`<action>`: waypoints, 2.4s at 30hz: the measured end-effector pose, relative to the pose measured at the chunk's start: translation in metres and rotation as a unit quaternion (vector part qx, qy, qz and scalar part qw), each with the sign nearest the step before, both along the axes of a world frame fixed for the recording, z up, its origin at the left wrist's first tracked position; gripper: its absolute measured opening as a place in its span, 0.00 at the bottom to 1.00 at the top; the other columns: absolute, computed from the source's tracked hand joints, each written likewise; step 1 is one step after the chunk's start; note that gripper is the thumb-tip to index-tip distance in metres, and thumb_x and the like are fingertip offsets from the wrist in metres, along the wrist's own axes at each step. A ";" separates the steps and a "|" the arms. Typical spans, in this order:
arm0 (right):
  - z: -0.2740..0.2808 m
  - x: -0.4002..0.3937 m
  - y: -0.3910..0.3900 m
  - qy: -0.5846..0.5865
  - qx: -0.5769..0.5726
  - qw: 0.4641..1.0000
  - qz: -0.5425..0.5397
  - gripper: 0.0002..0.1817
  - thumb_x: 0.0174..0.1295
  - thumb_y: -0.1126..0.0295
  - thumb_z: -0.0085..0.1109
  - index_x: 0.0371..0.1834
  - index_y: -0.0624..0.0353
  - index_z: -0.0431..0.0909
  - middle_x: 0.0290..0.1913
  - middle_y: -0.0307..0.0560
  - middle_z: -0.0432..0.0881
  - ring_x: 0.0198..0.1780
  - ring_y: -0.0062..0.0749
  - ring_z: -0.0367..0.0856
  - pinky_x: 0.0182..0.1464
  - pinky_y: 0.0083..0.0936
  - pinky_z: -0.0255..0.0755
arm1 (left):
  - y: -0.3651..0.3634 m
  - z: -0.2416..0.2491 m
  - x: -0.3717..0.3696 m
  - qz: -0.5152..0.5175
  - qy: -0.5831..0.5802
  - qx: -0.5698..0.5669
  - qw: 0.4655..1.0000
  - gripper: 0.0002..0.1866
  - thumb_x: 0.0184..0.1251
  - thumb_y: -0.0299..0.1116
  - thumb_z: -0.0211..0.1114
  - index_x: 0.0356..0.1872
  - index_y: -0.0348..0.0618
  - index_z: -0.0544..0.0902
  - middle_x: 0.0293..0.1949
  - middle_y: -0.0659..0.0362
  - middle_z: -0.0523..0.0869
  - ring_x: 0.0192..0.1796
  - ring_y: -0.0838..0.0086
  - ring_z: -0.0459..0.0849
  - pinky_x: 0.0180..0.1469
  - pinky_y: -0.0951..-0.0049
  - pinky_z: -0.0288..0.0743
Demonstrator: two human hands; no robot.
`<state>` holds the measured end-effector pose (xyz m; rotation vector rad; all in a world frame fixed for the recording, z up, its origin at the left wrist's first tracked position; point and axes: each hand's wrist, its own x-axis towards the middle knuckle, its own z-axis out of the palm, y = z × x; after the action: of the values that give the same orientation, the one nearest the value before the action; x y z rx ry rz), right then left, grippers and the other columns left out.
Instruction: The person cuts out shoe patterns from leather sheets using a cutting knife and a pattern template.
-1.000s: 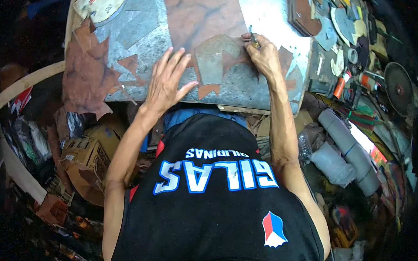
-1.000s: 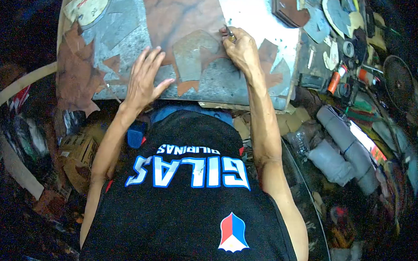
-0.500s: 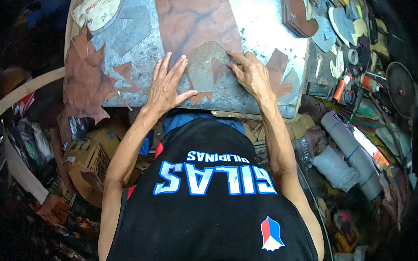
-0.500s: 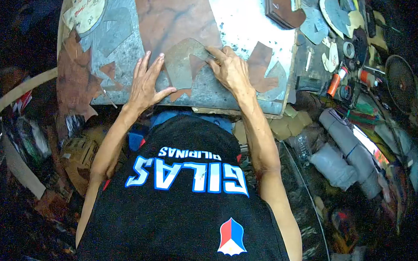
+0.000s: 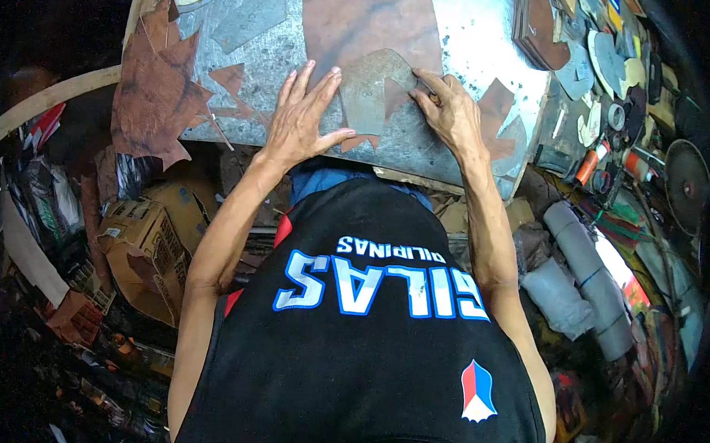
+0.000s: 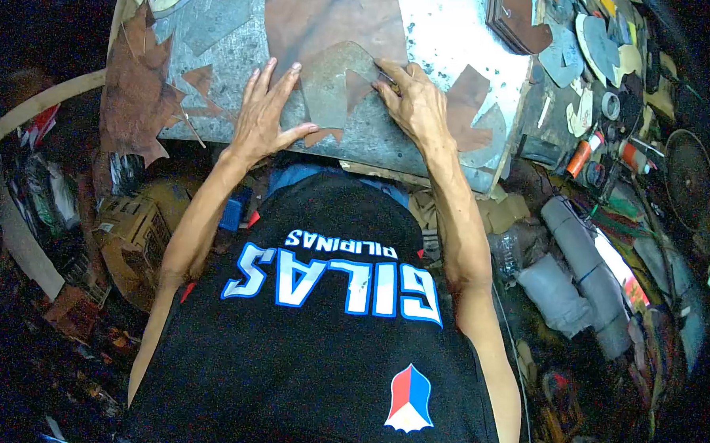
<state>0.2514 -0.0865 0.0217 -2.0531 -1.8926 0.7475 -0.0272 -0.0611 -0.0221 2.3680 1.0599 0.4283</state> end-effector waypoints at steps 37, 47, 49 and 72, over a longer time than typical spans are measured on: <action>-0.001 0.006 0.001 0.047 -0.011 0.999 -0.012 0.21 0.61 0.64 0.62 0.59 0.44 0.78 0.35 0.51 0.78 0.39 0.47 0.82 0.42 0.41 0.76 | 0.004 0.011 0.001 -0.011 0.014 -0.030 0.999 0.57 0.47 0.54 0.75 0.76 0.46 0.54 0.74 0.53 0.62 0.78 0.50 0.50 0.77 0.46 0.42; 0.006 -0.001 0.003 0.025 -0.030 0.999 -0.008 0.22 0.60 0.59 0.65 0.59 0.46 0.78 0.37 0.50 0.80 0.39 0.44 0.82 0.40 0.39 0.76 | 0.004 0.013 0.001 -0.005 0.024 -0.030 0.999 0.56 0.49 0.59 0.74 0.75 0.44 0.56 0.74 0.53 0.63 0.77 0.49 0.51 0.77 0.46 0.43; 0.007 -0.006 0.003 0.010 -0.022 1.000 -0.005 0.23 0.60 0.59 0.65 0.59 0.46 0.78 0.37 0.51 0.80 0.38 0.45 0.82 0.39 0.39 0.77 | 0.004 0.011 0.001 -0.003 0.011 -0.033 0.999 0.54 0.49 0.60 0.73 0.74 0.45 0.58 0.74 0.55 0.63 0.77 0.50 0.52 0.77 0.46 0.44; 0.041 0.023 -0.006 0.279 -0.122 0.935 -0.180 0.07 0.61 0.70 0.65 0.38 0.60 0.81 0.27 0.34 0.77 0.27 0.17 0.72 0.29 0.18 0.65 | 0.020 0.012 -0.015 -0.054 0.024 -0.021 0.998 0.49 0.55 0.66 0.64 0.71 0.42 0.65 0.74 0.55 0.63 0.78 0.51 0.50 0.77 0.47 0.42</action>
<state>0.2749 -0.0921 0.0623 -1.9512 -1.1249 1.3377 -0.0421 -0.0409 -0.0106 2.3966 0.9471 0.3079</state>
